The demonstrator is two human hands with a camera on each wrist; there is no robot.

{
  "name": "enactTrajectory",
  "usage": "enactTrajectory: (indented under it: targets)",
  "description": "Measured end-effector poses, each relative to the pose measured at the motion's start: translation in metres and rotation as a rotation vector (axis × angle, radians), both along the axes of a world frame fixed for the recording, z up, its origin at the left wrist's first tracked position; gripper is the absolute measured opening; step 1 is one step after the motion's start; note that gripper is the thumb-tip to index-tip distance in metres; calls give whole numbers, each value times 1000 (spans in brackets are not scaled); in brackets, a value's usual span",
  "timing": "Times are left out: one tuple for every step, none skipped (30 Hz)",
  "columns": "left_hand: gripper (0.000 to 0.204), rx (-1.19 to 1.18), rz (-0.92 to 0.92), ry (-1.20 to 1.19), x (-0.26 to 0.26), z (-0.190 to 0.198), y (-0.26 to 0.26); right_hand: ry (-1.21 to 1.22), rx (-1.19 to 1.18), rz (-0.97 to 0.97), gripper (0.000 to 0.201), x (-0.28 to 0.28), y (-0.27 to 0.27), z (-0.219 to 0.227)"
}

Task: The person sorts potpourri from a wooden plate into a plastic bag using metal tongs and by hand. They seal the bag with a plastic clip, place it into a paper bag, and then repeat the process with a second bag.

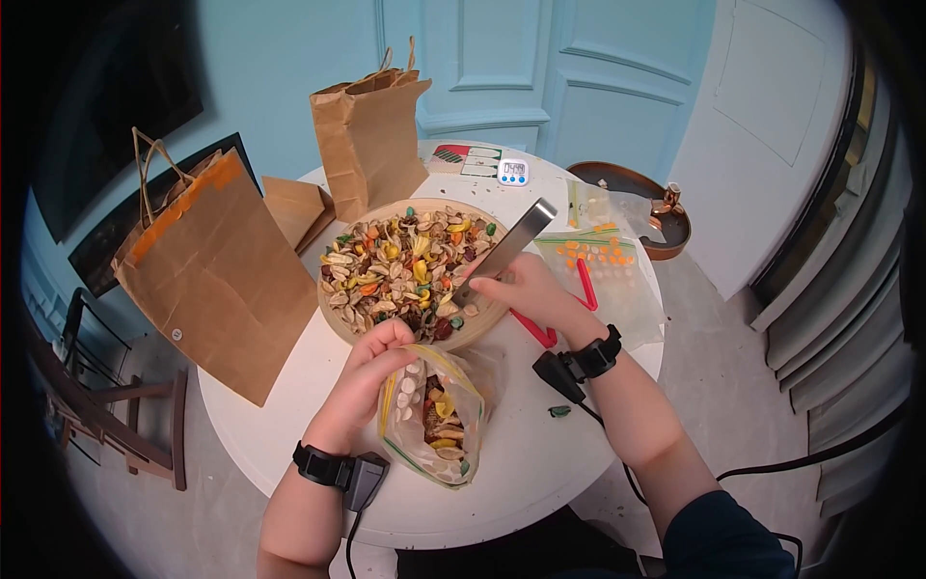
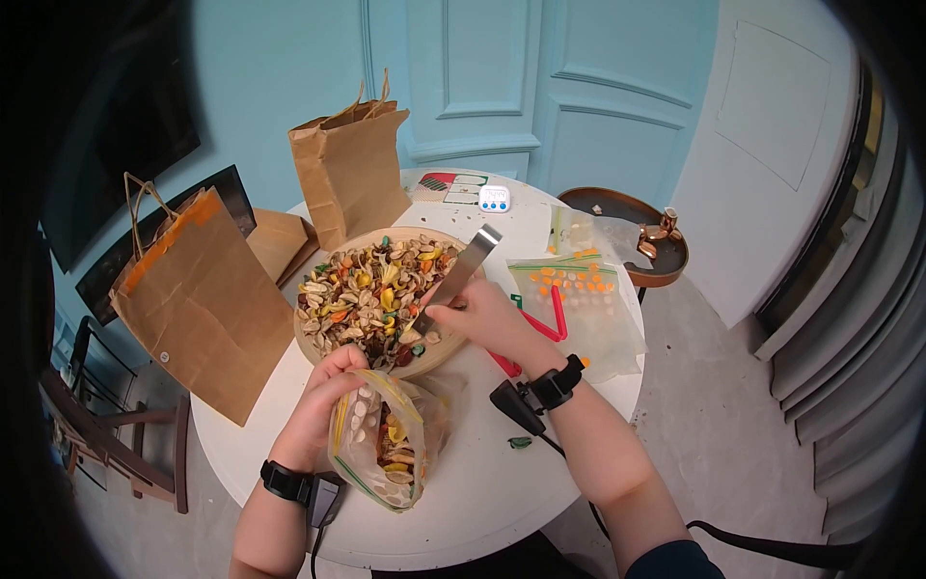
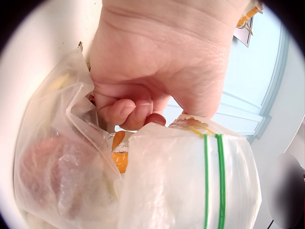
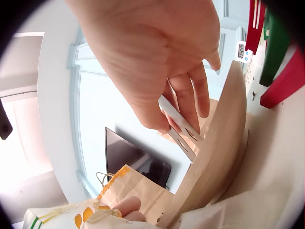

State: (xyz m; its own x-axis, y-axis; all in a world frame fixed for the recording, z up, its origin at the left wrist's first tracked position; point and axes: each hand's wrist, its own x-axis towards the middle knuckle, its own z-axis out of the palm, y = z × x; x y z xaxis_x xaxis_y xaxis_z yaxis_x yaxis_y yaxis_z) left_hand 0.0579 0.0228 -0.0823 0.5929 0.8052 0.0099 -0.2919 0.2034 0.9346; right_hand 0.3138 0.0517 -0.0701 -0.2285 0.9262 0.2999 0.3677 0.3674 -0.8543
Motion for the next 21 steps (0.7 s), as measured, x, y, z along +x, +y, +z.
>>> enactTrajectory:
  targets:
    - [6,3,-1,-1,0,0,0,21,43,-25,26,1,-1,4]
    - [6,2,0,-2,0,0,-1,41,85,-50,25,1,-2,7]
    - [7,6,5,-2,0,1,-1,39,84,-46,25,1,-4,11]
    - [7,9,9,-1,0,1,-2,87,58,-45,25,1,-6,15]
    - [7,8,12,-2,0,1,-2,135,33,-44,24,1,-8,19]
    - [7,13,13,0,0,1,-1,134,33,-42,24,0,-11,22]
    - [7,18,14,2,0,1,-1,223,4,-9,23,0,-13,25]
    - [7,18,16,2,0,2,-1,311,-25,25,23,-1,-15,28]
    - [7,13,13,-2,1,2,-1,310,-25,27,23,-1,-18,31]
    - [8,7,11,-6,1,2,-1,363,-43,109,23,-2,-21,33]
    - [8,5,14,-7,1,2,-2,416,-62,190,23,-2,-25,36]
    - [8,7,12,-8,1,3,-2,416,-64,193,23,-2,-29,39]
    - [8,10,8,-8,1,4,-2,369,-84,304,25,-2,-35,42]
    - [8,9,10,-9,0,3,-2,321,-103,415,27,-3,-38,45]
    - [8,5,7,-8,0,3,-2,322,-104,416,27,-4,-40,47]
    - [8,0,4,-6,0,2,-1,214,-89,479,28,-5,-42,48]
    - [8,-1,4,-6,0,3,-2,106,-73,540,30,-5,-43,50]
    - [8,0,7,-3,0,4,-2,107,-73,540,30,-6,-43,51]
    - [8,0,10,-1,1,4,-2,152,-77,461,30,-7,-43,52]
    - [8,-2,8,0,1,3,-2,197,-80,379,30,-8,-43,52]
    - [7,2,12,-1,2,3,-2,197,-81,378,30,-8,-40,50]
